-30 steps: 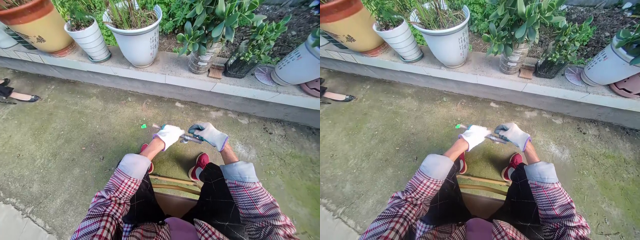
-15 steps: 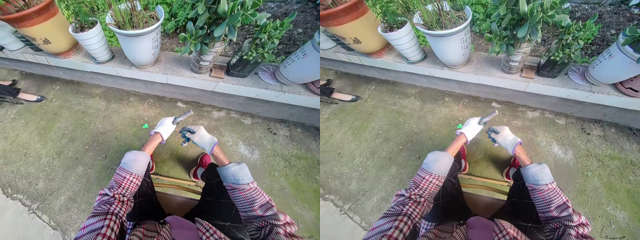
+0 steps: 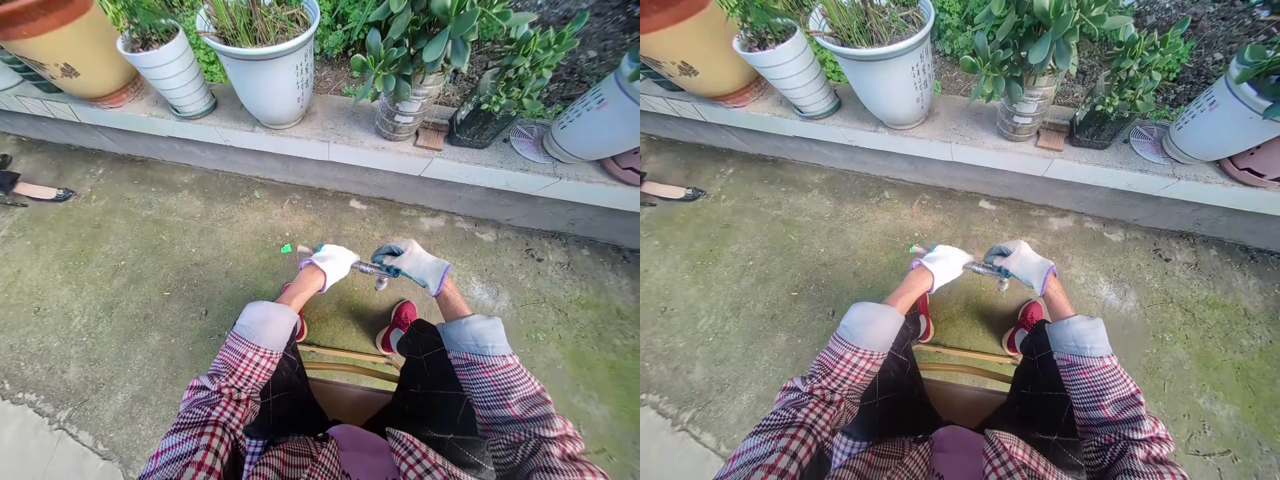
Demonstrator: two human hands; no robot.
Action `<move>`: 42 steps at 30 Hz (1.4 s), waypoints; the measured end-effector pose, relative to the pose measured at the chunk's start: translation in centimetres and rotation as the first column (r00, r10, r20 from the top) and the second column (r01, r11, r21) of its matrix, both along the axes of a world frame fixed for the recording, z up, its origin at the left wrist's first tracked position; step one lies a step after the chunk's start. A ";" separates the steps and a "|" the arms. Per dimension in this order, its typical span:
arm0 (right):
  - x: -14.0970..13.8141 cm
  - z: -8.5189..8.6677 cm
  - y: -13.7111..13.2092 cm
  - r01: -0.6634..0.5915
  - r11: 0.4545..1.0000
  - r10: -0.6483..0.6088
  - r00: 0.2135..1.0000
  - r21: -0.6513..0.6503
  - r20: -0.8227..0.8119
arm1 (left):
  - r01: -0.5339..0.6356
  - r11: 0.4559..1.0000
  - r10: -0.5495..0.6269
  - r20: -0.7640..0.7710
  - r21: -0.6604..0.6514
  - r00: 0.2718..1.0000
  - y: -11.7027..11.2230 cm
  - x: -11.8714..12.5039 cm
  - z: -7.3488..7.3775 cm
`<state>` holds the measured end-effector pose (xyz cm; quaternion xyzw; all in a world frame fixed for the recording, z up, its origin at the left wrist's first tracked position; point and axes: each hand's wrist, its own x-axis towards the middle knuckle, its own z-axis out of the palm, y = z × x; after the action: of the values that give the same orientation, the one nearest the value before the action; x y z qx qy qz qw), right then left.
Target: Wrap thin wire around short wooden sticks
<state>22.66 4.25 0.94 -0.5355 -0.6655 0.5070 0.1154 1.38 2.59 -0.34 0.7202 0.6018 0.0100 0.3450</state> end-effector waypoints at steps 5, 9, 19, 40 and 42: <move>0.7 -0.1 0.1 0.094 0.975 -0.152 0.944 -0.201 -0.294 | 0.030 0.993 -0.001 0.256 -0.110 0.967 0.0 -0.9 0.5; 0.8 -0.7 -0.1 0.006 0.950 -0.145 0.894 -0.311 -0.424 | -0.019 0.988 0.087 0.456 -0.151 0.886 0.6 -1.5 1.5; -1.0 -0.5 0.1 0.035 0.966 -0.147 0.889 -0.256 -0.434 | -0.255 0.863 0.486 0.854 -0.436 0.183 1.8 -2.5 1.2; -3.8 -2.5 -0.3 0.116 0.980 -0.152 0.961 -0.160 -0.232 | -0.412 0.724 0.603 0.797 -0.553 -0.010 1.6 -4.2 0.5; -5.1 -2.8 -0.3 0.105 0.993 -0.111 0.984 -0.049 -0.138 | -0.421 0.713 0.629 0.777 -0.561 0.029 0.9 -5.3 0.4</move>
<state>17.55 3.93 -1.84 -0.5360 -0.6152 0.5501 0.1780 -3.94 3.48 0.07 0.2548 0.4908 0.5072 0.6610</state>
